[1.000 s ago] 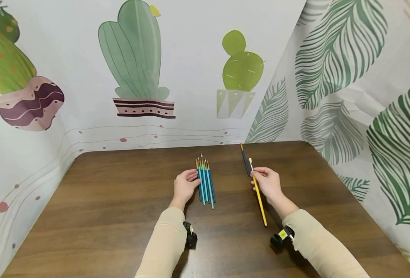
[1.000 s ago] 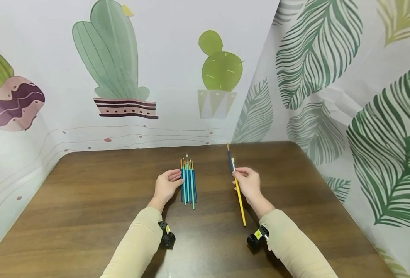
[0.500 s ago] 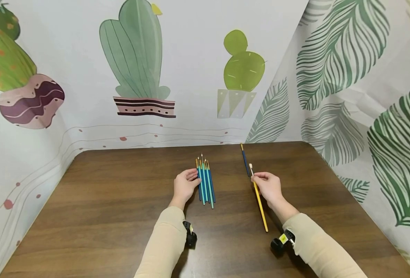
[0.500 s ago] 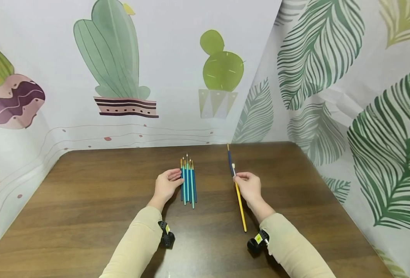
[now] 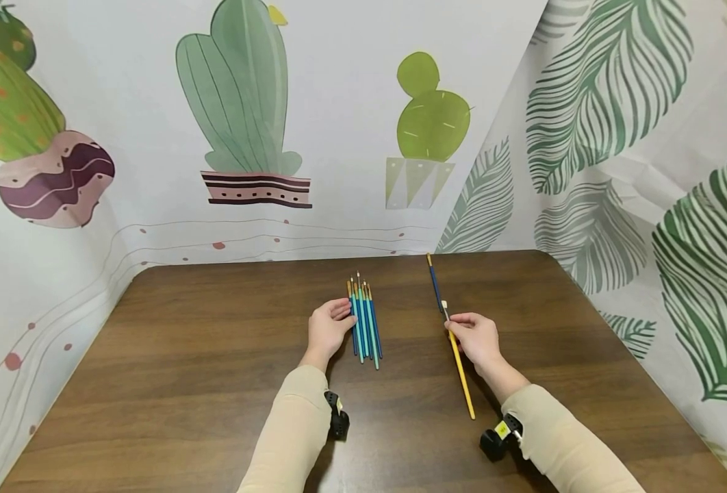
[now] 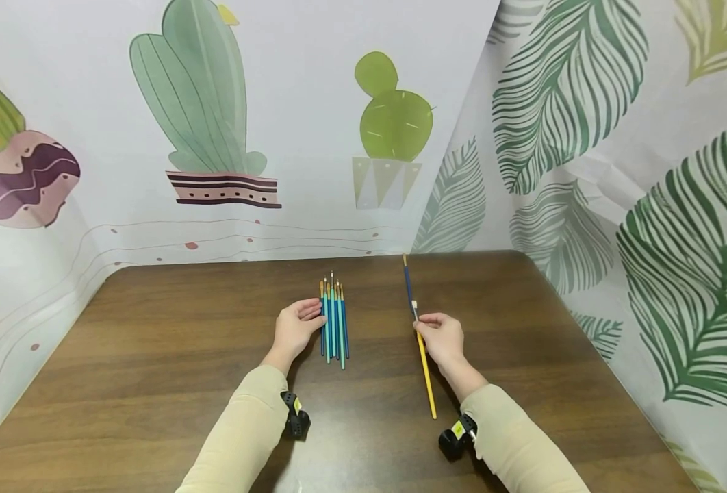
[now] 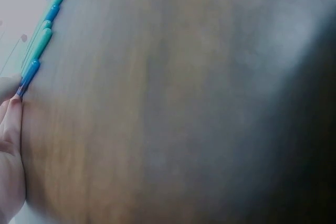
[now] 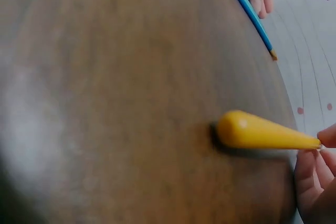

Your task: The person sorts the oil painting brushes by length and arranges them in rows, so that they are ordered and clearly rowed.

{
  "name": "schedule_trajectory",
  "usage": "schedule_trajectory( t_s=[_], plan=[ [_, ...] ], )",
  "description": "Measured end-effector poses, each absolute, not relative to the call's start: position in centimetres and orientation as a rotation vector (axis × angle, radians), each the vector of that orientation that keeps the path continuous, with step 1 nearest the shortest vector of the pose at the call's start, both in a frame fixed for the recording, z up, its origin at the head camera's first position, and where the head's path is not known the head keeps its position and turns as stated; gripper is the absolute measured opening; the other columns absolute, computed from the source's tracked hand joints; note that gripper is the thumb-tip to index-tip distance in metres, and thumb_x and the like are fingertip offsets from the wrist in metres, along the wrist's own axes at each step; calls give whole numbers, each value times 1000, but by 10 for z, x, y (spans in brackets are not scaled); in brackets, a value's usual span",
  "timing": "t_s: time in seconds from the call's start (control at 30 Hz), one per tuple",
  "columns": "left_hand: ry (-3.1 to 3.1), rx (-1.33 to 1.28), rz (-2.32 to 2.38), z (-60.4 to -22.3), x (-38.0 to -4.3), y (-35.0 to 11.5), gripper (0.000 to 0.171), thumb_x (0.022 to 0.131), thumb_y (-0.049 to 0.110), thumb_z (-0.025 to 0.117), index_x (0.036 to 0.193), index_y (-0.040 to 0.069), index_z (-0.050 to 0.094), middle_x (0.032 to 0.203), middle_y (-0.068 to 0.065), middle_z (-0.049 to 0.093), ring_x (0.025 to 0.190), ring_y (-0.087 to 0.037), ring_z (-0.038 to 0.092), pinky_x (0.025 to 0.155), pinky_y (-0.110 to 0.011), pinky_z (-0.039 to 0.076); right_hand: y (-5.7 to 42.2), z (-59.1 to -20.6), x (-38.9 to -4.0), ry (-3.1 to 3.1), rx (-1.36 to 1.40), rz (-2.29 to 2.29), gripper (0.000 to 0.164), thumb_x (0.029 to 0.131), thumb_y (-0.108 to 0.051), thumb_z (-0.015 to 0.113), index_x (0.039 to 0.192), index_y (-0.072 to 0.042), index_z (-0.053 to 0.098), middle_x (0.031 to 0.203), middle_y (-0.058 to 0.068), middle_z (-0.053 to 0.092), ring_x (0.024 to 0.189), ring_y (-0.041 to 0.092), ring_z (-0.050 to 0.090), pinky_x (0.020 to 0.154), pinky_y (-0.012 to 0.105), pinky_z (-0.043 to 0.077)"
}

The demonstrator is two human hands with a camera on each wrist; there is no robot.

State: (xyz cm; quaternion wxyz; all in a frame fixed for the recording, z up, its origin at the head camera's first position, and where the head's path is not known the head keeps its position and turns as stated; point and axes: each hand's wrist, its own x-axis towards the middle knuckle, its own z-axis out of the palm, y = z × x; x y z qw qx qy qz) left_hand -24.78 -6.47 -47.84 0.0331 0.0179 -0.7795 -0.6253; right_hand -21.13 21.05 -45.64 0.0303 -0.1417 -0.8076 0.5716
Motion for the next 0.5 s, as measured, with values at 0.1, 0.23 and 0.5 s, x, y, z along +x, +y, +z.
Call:
schedule_trajectory(
  t_s=[0.1,0.23,0.5],
  plan=[
    [-2398,60,-1930,-478,-248,-65,39,82,1,70,120,-2,61,119,-17,66,111,-26,63,95,-34,52,212,-458,-211,-2516,-440,1764,27,85,-10,66,105,8,64,77,2,70,59,3,57,50,19,52],
    [-2403,62,-1925,-479,-248,-65,39,83,2,70,120,-2,61,119,-17,65,111,-27,63,95,-35,52,214,-458,-210,-2545,-452,1787,29,85,-11,66,106,9,63,75,-1,68,61,4,58,53,19,54],
    [-2393,59,-1937,-481,-250,-65,39,82,2,70,120,-1,61,119,-17,66,111,-27,63,95,-34,52,216,-456,-208,-2573,-432,1760,30,85,-12,68,105,8,64,79,1,71,63,3,60,54,20,55]
  ],
)
